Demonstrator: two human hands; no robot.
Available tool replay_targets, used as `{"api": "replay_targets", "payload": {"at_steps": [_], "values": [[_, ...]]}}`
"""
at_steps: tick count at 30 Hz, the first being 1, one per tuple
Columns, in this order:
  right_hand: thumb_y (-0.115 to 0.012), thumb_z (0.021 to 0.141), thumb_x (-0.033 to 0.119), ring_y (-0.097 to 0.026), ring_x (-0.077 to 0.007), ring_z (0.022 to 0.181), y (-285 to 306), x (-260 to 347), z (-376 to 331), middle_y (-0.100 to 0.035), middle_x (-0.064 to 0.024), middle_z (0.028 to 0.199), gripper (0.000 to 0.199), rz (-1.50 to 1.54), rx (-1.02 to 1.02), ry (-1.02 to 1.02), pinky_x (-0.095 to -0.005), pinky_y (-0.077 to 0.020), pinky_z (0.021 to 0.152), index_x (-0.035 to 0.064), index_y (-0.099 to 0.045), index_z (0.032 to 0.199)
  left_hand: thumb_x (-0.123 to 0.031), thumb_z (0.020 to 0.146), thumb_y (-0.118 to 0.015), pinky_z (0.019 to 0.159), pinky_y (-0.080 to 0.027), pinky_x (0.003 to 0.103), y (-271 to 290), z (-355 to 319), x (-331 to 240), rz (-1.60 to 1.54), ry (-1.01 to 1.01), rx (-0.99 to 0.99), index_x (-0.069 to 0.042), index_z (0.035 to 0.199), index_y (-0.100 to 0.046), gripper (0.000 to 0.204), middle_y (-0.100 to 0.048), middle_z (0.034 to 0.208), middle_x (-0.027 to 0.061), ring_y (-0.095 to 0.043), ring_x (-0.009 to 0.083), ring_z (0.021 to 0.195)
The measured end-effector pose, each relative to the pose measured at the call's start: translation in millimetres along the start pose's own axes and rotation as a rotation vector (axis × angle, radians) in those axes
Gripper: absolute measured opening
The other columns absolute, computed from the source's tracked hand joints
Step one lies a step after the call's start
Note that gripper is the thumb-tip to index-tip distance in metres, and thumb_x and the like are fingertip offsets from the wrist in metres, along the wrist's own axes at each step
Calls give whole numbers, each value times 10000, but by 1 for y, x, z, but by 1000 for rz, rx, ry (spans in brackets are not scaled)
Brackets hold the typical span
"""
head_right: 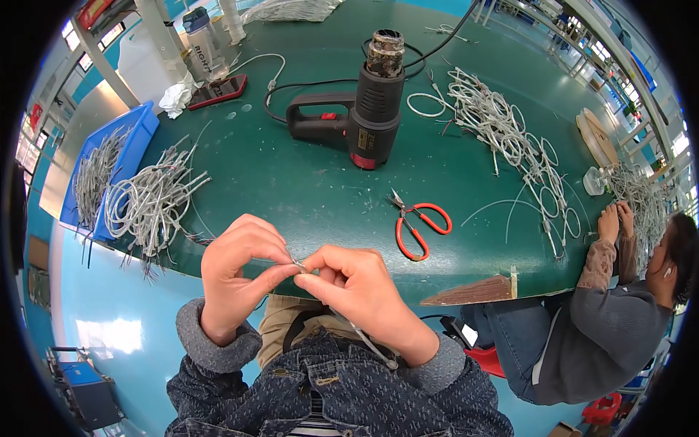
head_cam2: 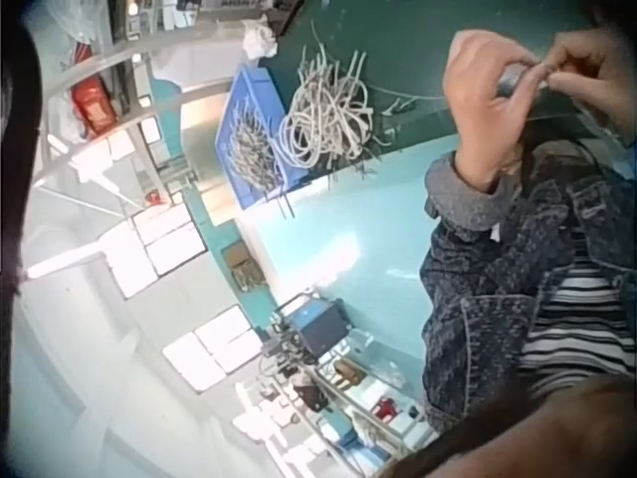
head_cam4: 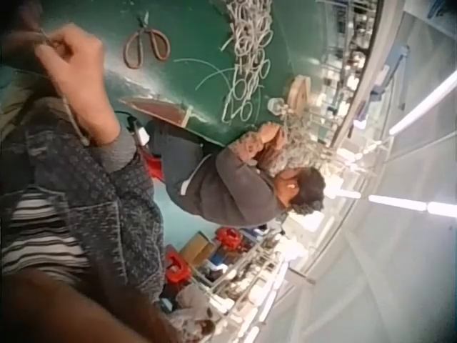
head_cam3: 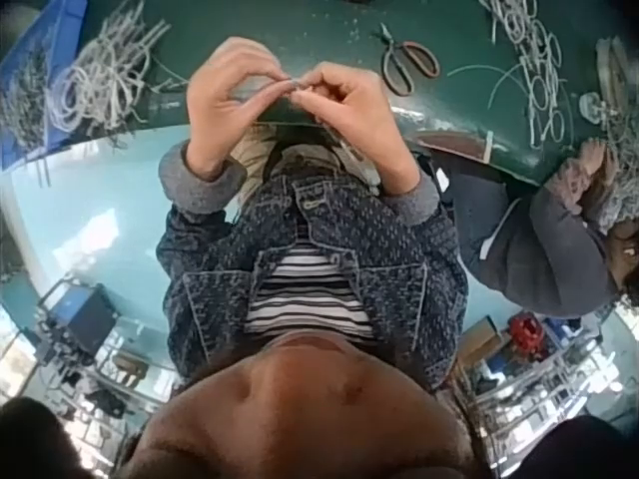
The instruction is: Assembling electronic wires by stripping insulation and applying heat shrink tubing with a heat gun.
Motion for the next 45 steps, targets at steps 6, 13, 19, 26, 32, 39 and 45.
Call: {"api": "replay_targets", "payload": {"at_steps": [6,13,19,26,32,39,45], "values": [[-578,871,71,-436,-20,503,-3,1,-3,-523,5,583,115,263,133,-134,-188,-298,452,-26,-596,810,-70,613,-781,663,-455,318,-2,-3,-5,34,-157,67,-70,750,-610,219,-608,739,14,-549,207,729],[-521,914,100,-395,-42,460,-23,-6,-12,-530,-38,569,132,806,333,-294,-200,-272,433,-20,-548,867,-44,588,-757,641,-458,315,-2,-16,-10,8,-226,-40,-62,763,-611,229,-604,770,19,-545,223,739],[-522,916,107,-395,-51,461,-32,-9,-15,-549,-62,623,128,945,259,-280,-199,-256,431,-9,-530,862,-42,575,-752,672,-483,319,-3,-22,-11,18,-253,-108,-74,784,-623,248,-599,795,12,-543,216,759],[-537,916,117,-411,-42,480,-28,-7,-14,-529,-40,616,140,826,155,-221,-190,-232,436,-12,-550,865,-49,623,-768,696,-496,326,-1,-23,-12,60,-251,-133,-89,819,-629,244,-604,818,10,-550,210,774],[-558,911,126,-393,-17,499,-22,-8,-15,-548,-13,623,134,670,157,-185,-185,-232,445,-4,-569,881,-51,623,-785,695,-495,335,-2,-22,-11,-30,-180,-161,-83,823,-626,257,-608,808,17,-554,212,770],[-562,909,127,-417,-23,517,-18,-7,-15,-559,-10,632,134,585,140,-164,-190,-264,459,5,-570,854,-48,618,-787,699,-494,346,-2,-18,-9,-50,-179,-120,-71,817,-622,260,-614,773,25,-560,214,741],[-556,912,128,-444,-33,532,-17,-1,-17,-547,-5,623,136,549,145,-157,-197,-292,477,6,-565,854,-52,638,-776,722,-501,353,-7,-18,-5,-142,-106,-71,-58,791,-603,232,-613,766,31,-565,216,730]]}}
Point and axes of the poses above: each hand's wrist, its own z-axis towards the middle knuckle, its own y-axis out of the back of the hand, x = y × z, the point moved 5 cm from there along z, towards the middle knuckle
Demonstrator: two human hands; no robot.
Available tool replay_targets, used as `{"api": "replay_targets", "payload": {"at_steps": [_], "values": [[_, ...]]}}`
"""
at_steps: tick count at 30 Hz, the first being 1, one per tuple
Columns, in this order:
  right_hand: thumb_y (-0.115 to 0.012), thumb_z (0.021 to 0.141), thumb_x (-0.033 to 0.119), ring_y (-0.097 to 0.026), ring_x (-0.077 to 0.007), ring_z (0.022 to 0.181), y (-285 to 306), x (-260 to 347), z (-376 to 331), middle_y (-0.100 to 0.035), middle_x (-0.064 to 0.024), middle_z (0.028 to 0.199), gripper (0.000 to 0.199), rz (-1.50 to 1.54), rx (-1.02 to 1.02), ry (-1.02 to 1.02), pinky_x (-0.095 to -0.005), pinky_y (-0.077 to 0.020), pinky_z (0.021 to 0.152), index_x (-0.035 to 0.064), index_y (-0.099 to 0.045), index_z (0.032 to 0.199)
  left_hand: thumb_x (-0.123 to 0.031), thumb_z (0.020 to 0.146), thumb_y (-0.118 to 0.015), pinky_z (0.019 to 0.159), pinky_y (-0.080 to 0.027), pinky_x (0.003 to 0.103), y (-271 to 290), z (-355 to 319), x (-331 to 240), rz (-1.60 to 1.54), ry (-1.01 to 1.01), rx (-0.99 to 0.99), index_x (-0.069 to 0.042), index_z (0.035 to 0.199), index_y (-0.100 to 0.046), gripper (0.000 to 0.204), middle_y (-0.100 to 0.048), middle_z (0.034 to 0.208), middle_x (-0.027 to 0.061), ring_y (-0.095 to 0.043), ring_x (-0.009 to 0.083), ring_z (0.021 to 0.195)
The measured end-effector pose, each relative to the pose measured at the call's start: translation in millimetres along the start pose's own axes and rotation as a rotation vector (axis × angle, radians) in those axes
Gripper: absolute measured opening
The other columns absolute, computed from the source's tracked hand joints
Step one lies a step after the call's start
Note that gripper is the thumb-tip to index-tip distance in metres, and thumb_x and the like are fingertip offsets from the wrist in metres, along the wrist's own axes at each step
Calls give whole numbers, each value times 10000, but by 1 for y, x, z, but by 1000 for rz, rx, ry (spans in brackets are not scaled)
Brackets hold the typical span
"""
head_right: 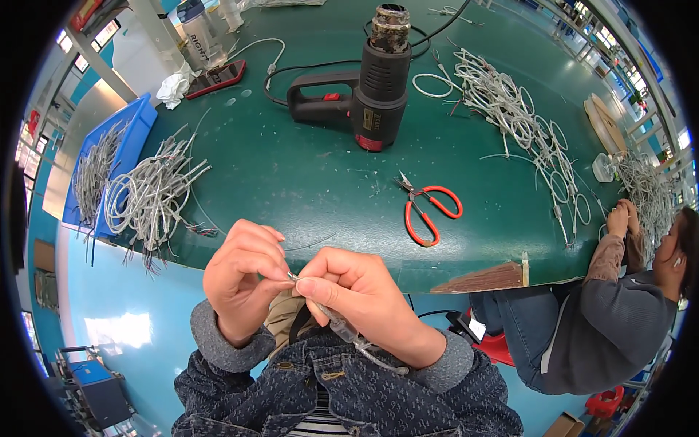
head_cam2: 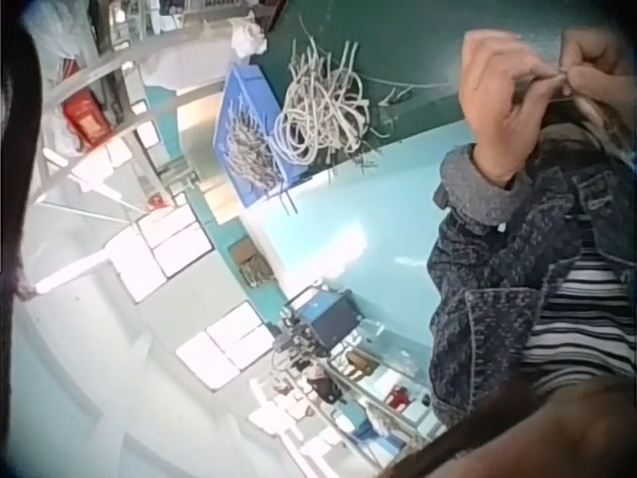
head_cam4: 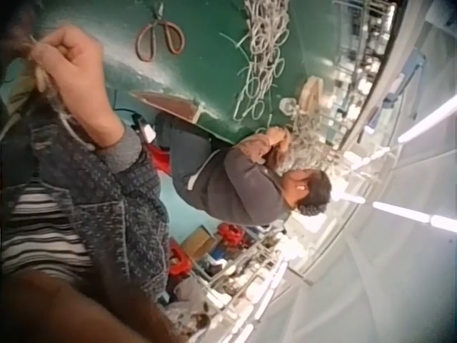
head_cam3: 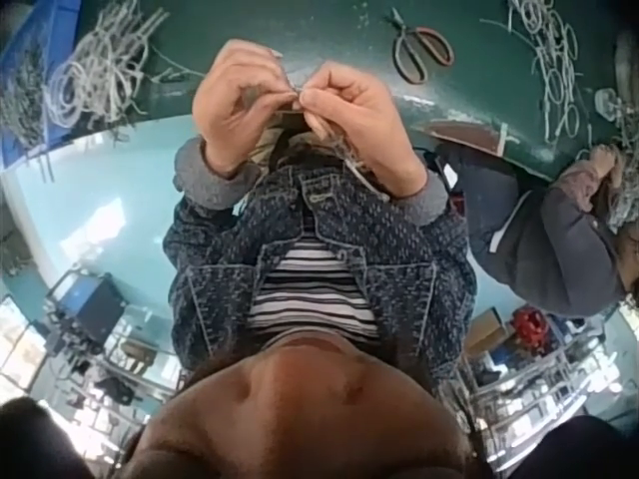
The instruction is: Assembling electronic wires by stripping insulation and applying heat shrink tubing with a heat gun.
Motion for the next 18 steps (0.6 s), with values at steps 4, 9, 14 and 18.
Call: {"api": "replay_targets", "payload": {"at_steps": [4,9,14,18], "values": [[-546,918,131,-438,-36,526,-2,-4,-1,-535,-2,611,138,83,-7,-18,-201,-290,476,6,-562,863,-56,654,-768,728,-505,356,-5,-6,4,-43,26,-52,-56,784,-593,219,-609,761,35,-567,217,730],[-547,905,118,-461,-53,497,-2,-8,0,-550,-43,616,140,184,-15,-20,-195,-252,444,-5,-553,838,-55,698,-747,731,-492,371,-7,-10,4,1,-13,-85,-78,758,-550,207,-565,733,33,-532,193,739],[-550,902,112,-466,-52,513,0,-12,0,-551,-40,625,131,168,-27,-47,-192,-267,455,-9,-557,855,-66,688,-755,732,-494,375,-6,-10,1,68,-59,-93,-79,762,-556,213,-568,735,31,-535,199,748],[-558,889,94,-486,-48,554,1,-7,2,-551,-35,633,115,52,-36,-36,-186,-305,478,-20,-561,873,-81,678,-762,741,-493,381,-2,-9,-5,175,-143,-71,-81,773,-567,217,-570,738,31,-537,205,758]]}}
Point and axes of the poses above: each hand's wrist, its own z-axis towards the middle knuckle, its own y-axis out of the back of the hand, x = y × z, the point moved 5 cm from there along z, towards the middle knuckle
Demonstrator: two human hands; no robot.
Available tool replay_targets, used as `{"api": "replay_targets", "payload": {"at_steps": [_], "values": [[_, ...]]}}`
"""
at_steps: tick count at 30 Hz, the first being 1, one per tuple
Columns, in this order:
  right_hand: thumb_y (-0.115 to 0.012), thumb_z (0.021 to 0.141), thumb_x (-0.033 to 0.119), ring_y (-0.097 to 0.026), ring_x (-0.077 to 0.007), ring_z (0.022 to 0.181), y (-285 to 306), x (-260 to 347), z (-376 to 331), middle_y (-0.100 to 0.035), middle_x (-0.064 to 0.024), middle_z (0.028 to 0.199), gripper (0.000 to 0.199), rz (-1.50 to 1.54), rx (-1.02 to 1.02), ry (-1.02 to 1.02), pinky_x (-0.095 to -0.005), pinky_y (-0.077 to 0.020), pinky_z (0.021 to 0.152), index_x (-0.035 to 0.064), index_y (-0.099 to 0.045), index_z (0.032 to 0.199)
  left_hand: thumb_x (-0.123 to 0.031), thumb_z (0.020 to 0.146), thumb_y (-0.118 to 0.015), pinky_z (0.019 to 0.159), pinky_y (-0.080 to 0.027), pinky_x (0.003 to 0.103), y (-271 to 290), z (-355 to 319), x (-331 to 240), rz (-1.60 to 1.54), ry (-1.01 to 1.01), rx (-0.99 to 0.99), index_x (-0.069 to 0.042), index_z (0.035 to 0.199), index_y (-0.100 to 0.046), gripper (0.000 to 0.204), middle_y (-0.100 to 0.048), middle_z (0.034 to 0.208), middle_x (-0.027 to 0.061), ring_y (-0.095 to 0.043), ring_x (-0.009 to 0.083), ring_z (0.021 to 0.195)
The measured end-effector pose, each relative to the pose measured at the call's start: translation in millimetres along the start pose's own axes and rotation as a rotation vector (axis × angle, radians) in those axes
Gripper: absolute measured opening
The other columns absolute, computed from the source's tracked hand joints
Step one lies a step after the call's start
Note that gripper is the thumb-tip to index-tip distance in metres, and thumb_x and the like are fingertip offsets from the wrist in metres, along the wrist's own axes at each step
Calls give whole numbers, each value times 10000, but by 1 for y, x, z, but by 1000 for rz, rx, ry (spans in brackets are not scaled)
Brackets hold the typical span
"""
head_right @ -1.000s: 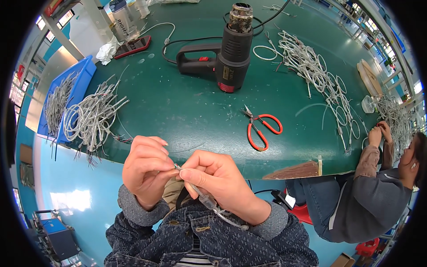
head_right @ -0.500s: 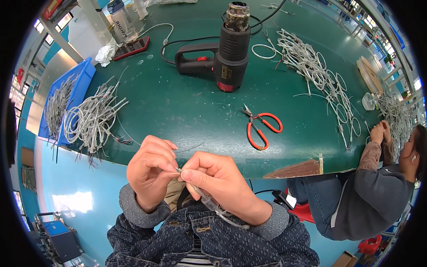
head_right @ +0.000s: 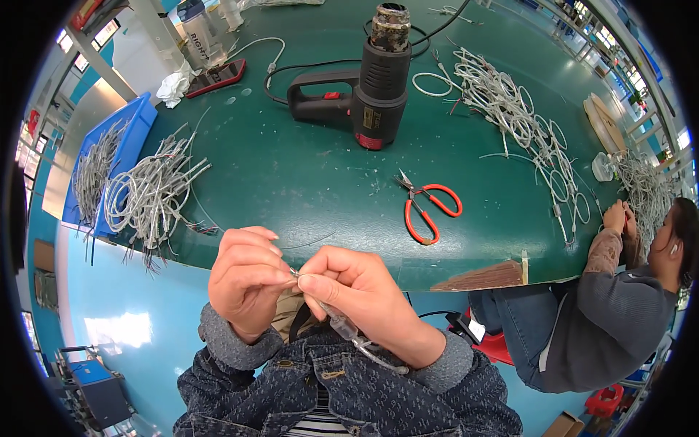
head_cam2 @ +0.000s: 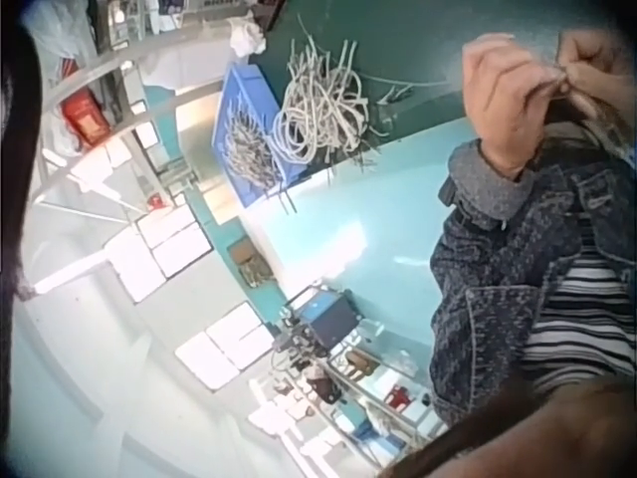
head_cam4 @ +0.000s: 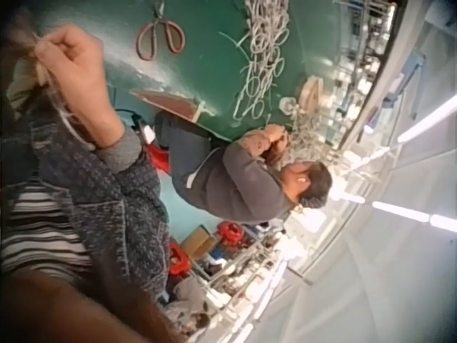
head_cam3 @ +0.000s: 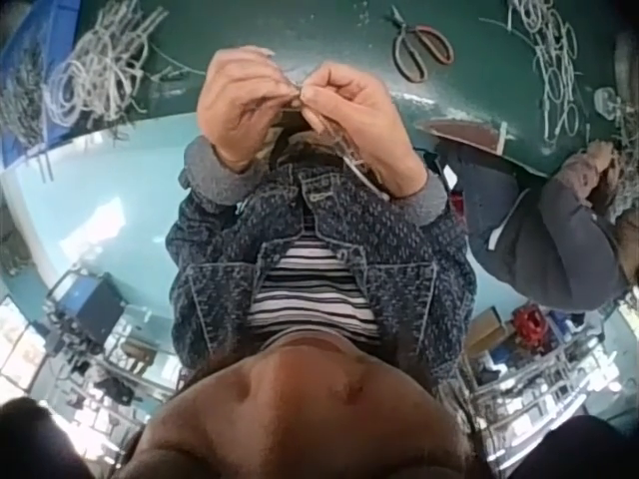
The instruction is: Assembling electronic wires by stripping insulation and applying heat shrink tubing with a heat gun.
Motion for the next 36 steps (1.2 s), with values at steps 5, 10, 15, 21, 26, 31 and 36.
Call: {"api": "replay_targets", "payload": {"at_steps": [5,10,15,21,26,31,36], "values": [[-563,868,52,-507,-49,608,3,12,-3,-558,-36,656,88,-367,-31,119,-189,-355,516,-35,-557,881,-83,674,-764,756,-487,392,1,-1,3,-25,55,-7,-59,793,-577,224,-601,787,45,-544,219,776],[-519,902,66,-482,-71,567,2,7,0,-527,-29,627,115,-205,12,86,-209,-355,506,-38,-552,865,-72,693,-750,758,-480,375,-2,0,13,-194,230,9,-8,861,-591,240,-619,833,87,-558,235,799],[-454,960,148,-433,-88,518,4,-1,0,-448,-4,572,225,99,113,-10,-225,-341,485,-33,-545,860,-22,735,-712,732,-472,328,-9,0,15,-439,453,75,30,920,-591,228,-615,844,123,-569,226,807],[-419,984,196,-391,-85,499,3,-4,2,-400,8,564,281,215,208,11,-216,-322,477,-26,-536,858,35,736,-690,715,-465,293,-12,-1,18,-589,620,1,26,880,-595,173,-620,840,111,-581,197,796],[-421,977,193,-376,-99,440,3,-4,3,-364,16,523,271,154,174,28,-242,-296,429,-3,-505,809,60,720,-694,723,-469,276,-12,0,19,-579,558,3,10,857,-615,165,-635,841,94,-598,168,795],[-419,985,211,-380,-85,486,4,-6,3,-388,10,561,284,255,251,-12,-217,-315,468,-23,-527,867,63,720,-692,727,-467,276,-12,1,21,-595,558,31,6,854,-615,165,-631,844,91,-594,167,800],[-418,985,217,-377,-84,484,4,-7,3,-378,13,558,284,296,270,-40,-217,-313,465,-22,-521,870,58,722,-694,724,-467,278,-13,2,23,-619,568,43,3,850,-614,161,-626,835,84,-592,165,805]]}}
Point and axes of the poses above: each hand's wrist, its own z-axis towards the middle knuckle, its own y-axis out of the back of the hand, x = y × z, the point moved 5 cm from there along z, towards the middle knuckle
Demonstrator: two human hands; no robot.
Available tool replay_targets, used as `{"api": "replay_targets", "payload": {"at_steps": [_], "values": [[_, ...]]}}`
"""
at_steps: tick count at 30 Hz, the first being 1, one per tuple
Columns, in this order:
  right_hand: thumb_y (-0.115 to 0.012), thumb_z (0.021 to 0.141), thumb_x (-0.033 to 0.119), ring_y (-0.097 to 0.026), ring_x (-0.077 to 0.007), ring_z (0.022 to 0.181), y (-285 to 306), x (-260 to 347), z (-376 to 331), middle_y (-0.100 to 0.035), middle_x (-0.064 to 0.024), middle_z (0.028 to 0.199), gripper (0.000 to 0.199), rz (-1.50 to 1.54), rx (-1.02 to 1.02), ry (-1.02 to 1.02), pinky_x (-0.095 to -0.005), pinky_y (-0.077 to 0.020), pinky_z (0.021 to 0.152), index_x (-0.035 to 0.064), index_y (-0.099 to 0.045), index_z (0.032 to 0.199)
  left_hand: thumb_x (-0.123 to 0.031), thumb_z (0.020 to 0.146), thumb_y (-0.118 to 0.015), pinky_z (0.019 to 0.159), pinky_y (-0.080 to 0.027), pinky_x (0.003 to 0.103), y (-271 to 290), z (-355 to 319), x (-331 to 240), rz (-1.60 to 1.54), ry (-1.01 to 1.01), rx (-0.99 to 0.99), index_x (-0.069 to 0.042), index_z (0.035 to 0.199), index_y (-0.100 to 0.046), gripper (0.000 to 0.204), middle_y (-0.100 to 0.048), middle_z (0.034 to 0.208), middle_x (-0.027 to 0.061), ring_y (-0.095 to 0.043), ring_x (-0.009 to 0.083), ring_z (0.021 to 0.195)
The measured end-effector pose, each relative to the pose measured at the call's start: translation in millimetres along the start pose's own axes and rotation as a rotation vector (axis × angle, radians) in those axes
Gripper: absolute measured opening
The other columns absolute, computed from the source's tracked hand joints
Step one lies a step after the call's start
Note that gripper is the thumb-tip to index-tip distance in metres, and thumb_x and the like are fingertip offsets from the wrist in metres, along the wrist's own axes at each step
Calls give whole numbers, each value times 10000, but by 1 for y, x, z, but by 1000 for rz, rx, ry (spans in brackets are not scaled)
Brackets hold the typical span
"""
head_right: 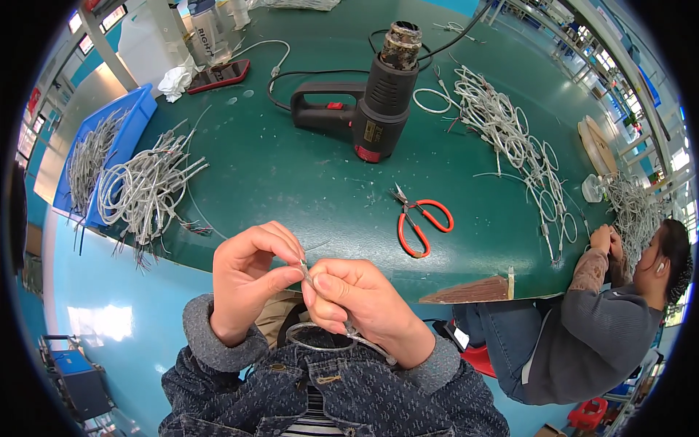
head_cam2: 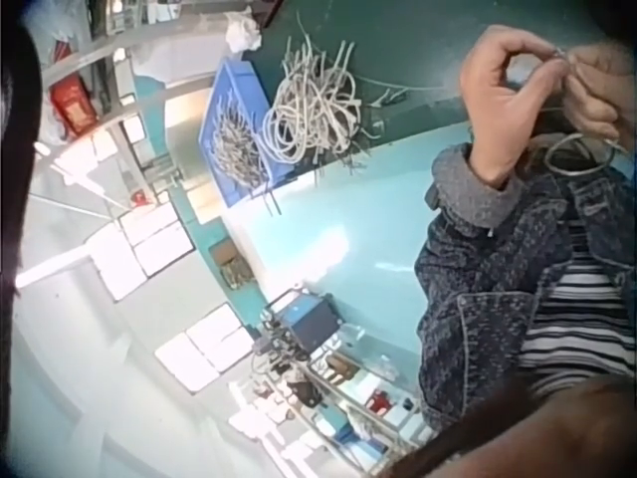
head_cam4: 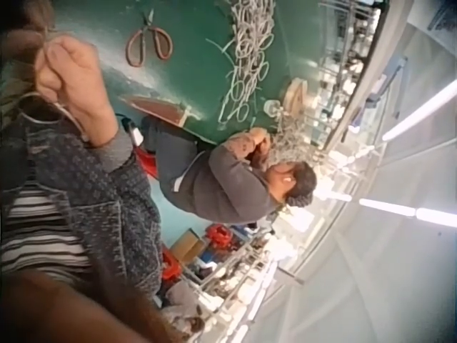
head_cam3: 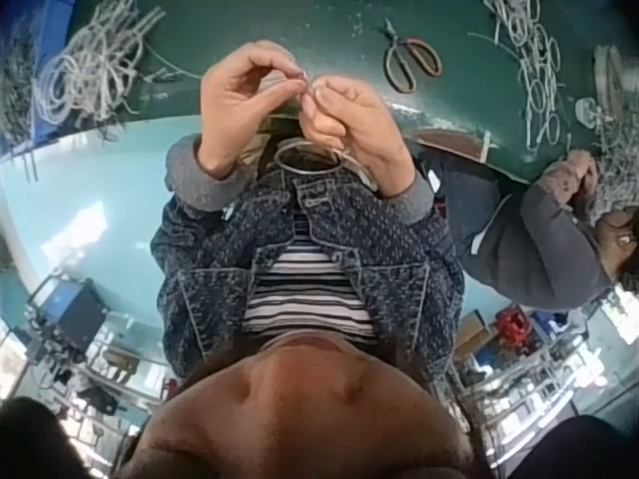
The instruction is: Assembling electronic wires by stripping insulation and applying heat shrink tubing with a heat gun.
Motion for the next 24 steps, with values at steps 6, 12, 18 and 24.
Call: {"api": "replay_targets", "payload": {"at_steps": [6,12,18,24], "values": [[-432,973,207,-361,-87,433,0,-1,3,-349,28,517,282,-21,-83,-9,-238,-286,429,2,-510,797,11,708,-726,710,-445,308,1,-1,-1,89,-47,-45,3,852,-583,204,-584,850,98,-560,203,802],[-472,946,135,-419,-92,463,6,2,2,-449,-13,539,203,-160,-223,39,-226,-326,445,-19,-540,832,6,635,-758,718,-448,318,-1,-1,-25,575,-310,-99,-28,882,-609,290,-567,893,88,-547,212,822],[-482,931,97,-470,-91,487,9,3,0,-526,-44,575,165,-269,-296,78,-222,-361,458,-26,-561,856,-9,565,-776,712,-444,333,-4,-5,-34,877,-462,-153,-55,842,-635,315,-548,883,83,-525,241,857],[-549,907,93,-524,-68,527,9,7,-4,-575,-26,602,128,-516,-380,189,-212,-390,486,-19,-592,864,-40,584,-772,704,-446,347,-5,-7,-34,898,-424,-216,-77,801,-672,242,-576,890,65,-536,257,853]]}}
Point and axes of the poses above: each hand's wrist, its own z-axis towards the middle knuckle, its own y-axis out of the back of the hand, x = y × z, the point moved 5 cm from there along z, towards the middle knuckle
